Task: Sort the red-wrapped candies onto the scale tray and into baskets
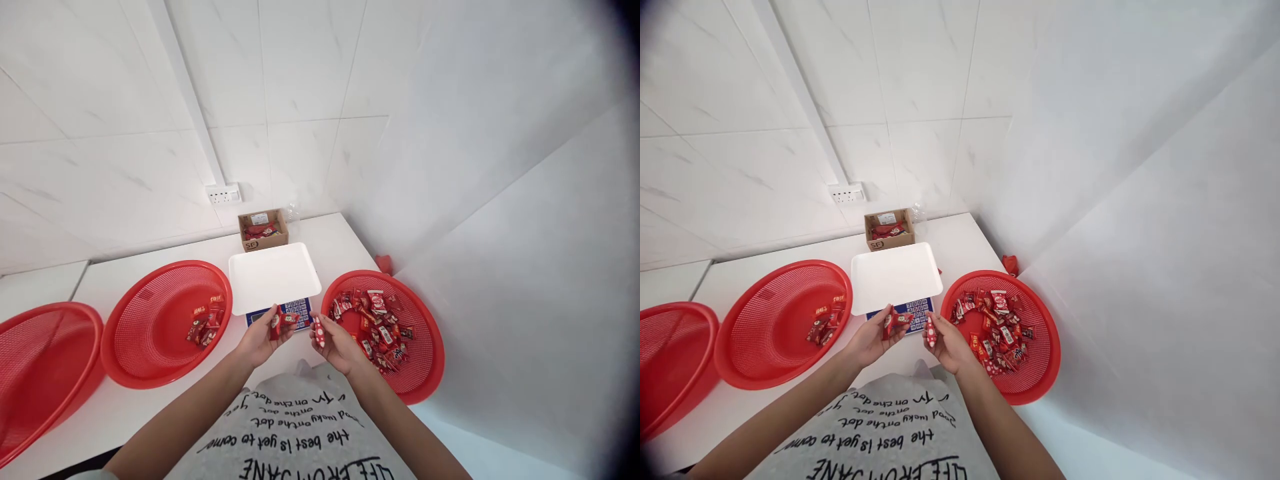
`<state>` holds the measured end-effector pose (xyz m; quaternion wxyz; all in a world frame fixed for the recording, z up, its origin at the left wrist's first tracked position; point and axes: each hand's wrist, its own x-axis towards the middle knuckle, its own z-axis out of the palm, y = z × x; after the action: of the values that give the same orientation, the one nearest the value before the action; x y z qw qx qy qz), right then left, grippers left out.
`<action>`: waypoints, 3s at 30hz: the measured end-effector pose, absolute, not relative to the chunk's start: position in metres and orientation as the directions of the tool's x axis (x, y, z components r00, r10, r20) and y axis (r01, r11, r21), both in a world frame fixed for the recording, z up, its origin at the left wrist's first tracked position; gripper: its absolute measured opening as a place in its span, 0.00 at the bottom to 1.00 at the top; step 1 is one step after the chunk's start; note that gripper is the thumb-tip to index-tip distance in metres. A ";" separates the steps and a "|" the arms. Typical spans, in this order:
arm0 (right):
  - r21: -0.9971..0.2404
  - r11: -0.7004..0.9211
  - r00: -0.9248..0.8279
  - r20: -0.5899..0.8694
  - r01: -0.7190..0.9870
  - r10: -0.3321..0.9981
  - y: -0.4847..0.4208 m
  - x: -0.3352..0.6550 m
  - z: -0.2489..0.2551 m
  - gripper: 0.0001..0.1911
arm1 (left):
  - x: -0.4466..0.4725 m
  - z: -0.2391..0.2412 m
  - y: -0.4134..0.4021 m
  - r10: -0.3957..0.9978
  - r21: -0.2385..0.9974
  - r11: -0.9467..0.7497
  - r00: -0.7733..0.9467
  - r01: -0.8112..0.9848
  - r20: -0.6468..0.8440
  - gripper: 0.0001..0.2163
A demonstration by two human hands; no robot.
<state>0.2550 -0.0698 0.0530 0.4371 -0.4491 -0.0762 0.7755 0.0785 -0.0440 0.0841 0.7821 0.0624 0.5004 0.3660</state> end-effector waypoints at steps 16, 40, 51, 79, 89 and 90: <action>-0.488 -0.567 -0.168 -0.641 -0.663 0.749 -0.058 0.260 0.043 0.17 | 0.057 0.038 0.062 0.670 0.532 0.650 0.080 -0.543 -0.738 0.04; -0.484 -0.646 -0.110 -0.745 -0.590 0.658 -0.029 0.242 0.050 0.14 | 0.034 0.051 0.026 0.706 0.708 0.690 -0.077 -0.152 -0.704 0.32; -0.626 -0.494 -0.046 -0.592 -0.603 0.805 0.008 0.221 0.024 0.36 | 0.041 0.034 -0.022 0.771 0.766 0.636 0.023 -0.090 -0.637 0.19; -0.644 -0.634 0.479 -0.432 0.428 0.764 -0.088 0.381 -0.051 0.21 | 0.046 0.036 -0.068 0.674 0.724 0.671 0.276 0.160 -0.686 0.19; -0.920 -0.370 0.432 -0.389 -0.131 0.813 -0.059 0.377 0.025 0.16 | 0.081 0.061 -0.033 0.655 0.732 0.680 0.405 0.054 -0.638 0.18; -0.902 -0.337 0.343 -0.417 -0.270 0.841 -0.054 0.369 0.038 0.16 | 0.088 0.065 -0.028 0.643 0.721 0.692 0.437 0.020 -0.629 0.18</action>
<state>0.3690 -0.0545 0.0378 0.5285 -0.6264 -0.2283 0.5255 0.0883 -0.0285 0.0652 0.7778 0.3373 0.4911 0.2001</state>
